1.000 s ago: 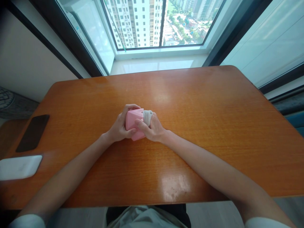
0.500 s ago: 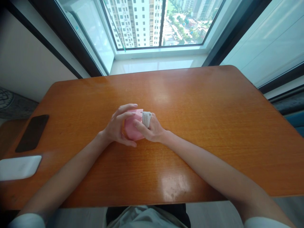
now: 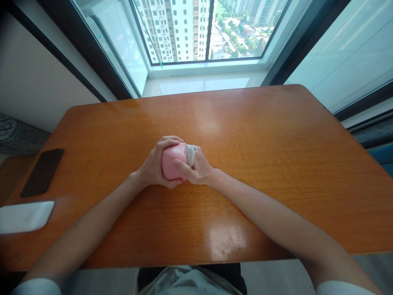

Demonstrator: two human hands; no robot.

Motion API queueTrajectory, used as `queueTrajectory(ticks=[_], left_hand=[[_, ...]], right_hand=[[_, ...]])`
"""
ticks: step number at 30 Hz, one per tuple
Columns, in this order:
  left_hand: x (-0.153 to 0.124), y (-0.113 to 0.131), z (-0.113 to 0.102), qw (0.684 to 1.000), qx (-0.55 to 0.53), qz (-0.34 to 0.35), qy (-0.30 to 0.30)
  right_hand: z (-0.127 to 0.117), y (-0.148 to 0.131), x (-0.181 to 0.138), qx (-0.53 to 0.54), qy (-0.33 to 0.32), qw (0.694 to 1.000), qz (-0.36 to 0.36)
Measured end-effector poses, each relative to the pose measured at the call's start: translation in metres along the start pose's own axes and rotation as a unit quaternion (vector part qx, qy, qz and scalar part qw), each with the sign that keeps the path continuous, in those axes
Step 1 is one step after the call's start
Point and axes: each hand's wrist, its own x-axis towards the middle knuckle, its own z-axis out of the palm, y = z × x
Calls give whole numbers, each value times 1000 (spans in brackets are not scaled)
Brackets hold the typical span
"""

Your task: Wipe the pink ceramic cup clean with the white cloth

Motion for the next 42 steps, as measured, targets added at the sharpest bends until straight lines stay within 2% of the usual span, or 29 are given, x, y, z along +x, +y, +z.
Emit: queueTrajectory(ticks=[4, 8, 10, 13, 17, 21, 24, 27, 29, 32, 34, 38, 42], left_hand=[[-3, 2, 2, 984, -125, -124, -26], [-8, -2, 3, 980, -142, -135, -30], [-8, -6, 3, 986, -127, -103, -16], [-7, -13, -1, 997, -76, -3, 5], [-3, -18, -12, 990, 41, 127, -42], [-4, -16, -13, 981, 116, 146, -53], [-3, -13, -7, 987, 100, 119, -29], [-1, -9, -1, 997, 24, 69, -6], [-1, -5, 2, 998, -55, -6, -6], [-2, 1, 3, 977, -162, -134, -29], [-4, 3, 4, 966, -193, -167, -35], [-6, 0, 5, 975, -176, -133, -19], [-5, -10, -4, 998, -69, 2, 2]], right_hand=[[-2, -2, 1, -51, -48, 997, -43], [-2, -4, 2, -75, -42, 995, -44], [-3, -4, 1, -77, -40, 996, -32], [-3, -2, -2, -59, -41, 997, -2], [-3, 1, -4, -27, -32, 999, 21], [-3, 1, -3, -17, -32, 999, 37], [-3, 2, -3, -9, -31, 999, 13], [-2, 3, -3, -4, -31, 999, -34], [-1, 2, -3, -15, -37, 998, -57], [0, 0, -2, -42, -47, 995, -79], [0, -1, -1, -52, -46, 994, -84], [1, -1, 0, -67, -43, 993, -86], [0, -1, 1, -57, -30, 992, -104]])
